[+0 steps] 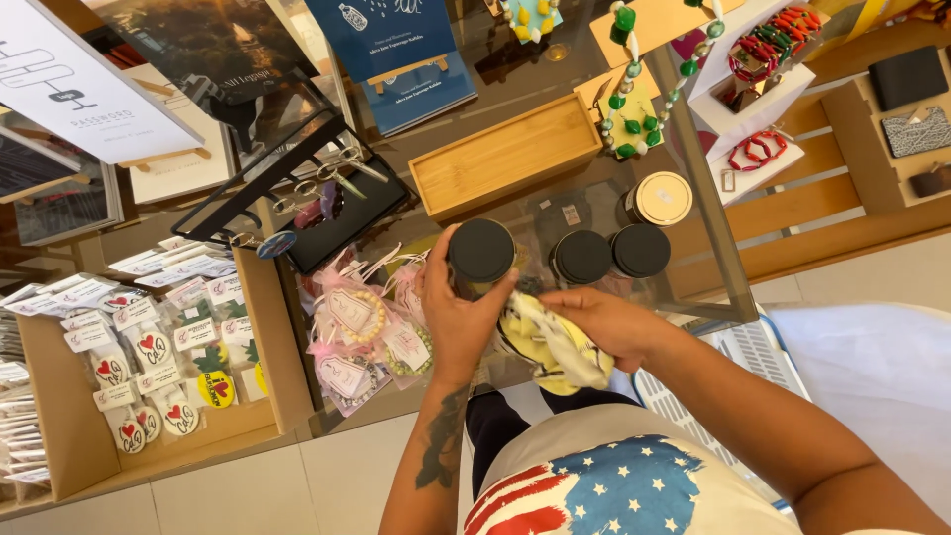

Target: Dusting and wiping down various gift items, jars, and a wooden box with a cleaning cloth at a display counter.

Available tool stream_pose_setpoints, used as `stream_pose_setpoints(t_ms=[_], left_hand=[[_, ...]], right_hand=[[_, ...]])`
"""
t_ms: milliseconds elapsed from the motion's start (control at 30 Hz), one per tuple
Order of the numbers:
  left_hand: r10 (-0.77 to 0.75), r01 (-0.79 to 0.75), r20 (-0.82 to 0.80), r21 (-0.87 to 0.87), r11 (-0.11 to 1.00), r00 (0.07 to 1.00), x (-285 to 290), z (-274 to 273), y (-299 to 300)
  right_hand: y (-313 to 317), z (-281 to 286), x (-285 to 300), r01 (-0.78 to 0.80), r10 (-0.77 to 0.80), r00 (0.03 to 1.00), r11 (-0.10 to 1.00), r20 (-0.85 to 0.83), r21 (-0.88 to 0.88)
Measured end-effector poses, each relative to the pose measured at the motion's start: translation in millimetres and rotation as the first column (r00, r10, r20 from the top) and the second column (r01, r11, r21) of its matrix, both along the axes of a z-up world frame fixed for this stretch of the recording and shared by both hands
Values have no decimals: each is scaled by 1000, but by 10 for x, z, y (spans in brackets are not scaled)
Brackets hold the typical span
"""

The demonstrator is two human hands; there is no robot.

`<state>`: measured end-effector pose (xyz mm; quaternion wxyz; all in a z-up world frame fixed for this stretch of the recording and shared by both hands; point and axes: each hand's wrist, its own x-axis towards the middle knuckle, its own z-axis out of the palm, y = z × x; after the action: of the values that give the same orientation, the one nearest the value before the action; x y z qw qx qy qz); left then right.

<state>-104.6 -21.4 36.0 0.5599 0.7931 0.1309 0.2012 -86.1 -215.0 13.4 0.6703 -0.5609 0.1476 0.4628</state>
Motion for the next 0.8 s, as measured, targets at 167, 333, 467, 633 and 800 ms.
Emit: stream_pose_setpoints(t_ms=[167,333,467,633,800], left_hand=[[-140,141,-71,4,990,988,264,-175,-133],[-269,270,-112,-6,963,957,617,-225,-329],[-394,368,-152,-174,913,906,786,-302,-423],[-468,432,-178,-207,878,866,930,-426,-458],[-515,474,-178,-227,851,839,966,-534,-485]], right_hand=[[-206,114,-41,-167,170,979,985,115,-38],[-456,233,94,-180,191,953,981,234,-68],[-675,322,191,-100,117,954,992,277,-74],[-989,210,295,40,-23,956,998,292,-52],[-1133,150,381,110,-88,940,993,331,-51]])
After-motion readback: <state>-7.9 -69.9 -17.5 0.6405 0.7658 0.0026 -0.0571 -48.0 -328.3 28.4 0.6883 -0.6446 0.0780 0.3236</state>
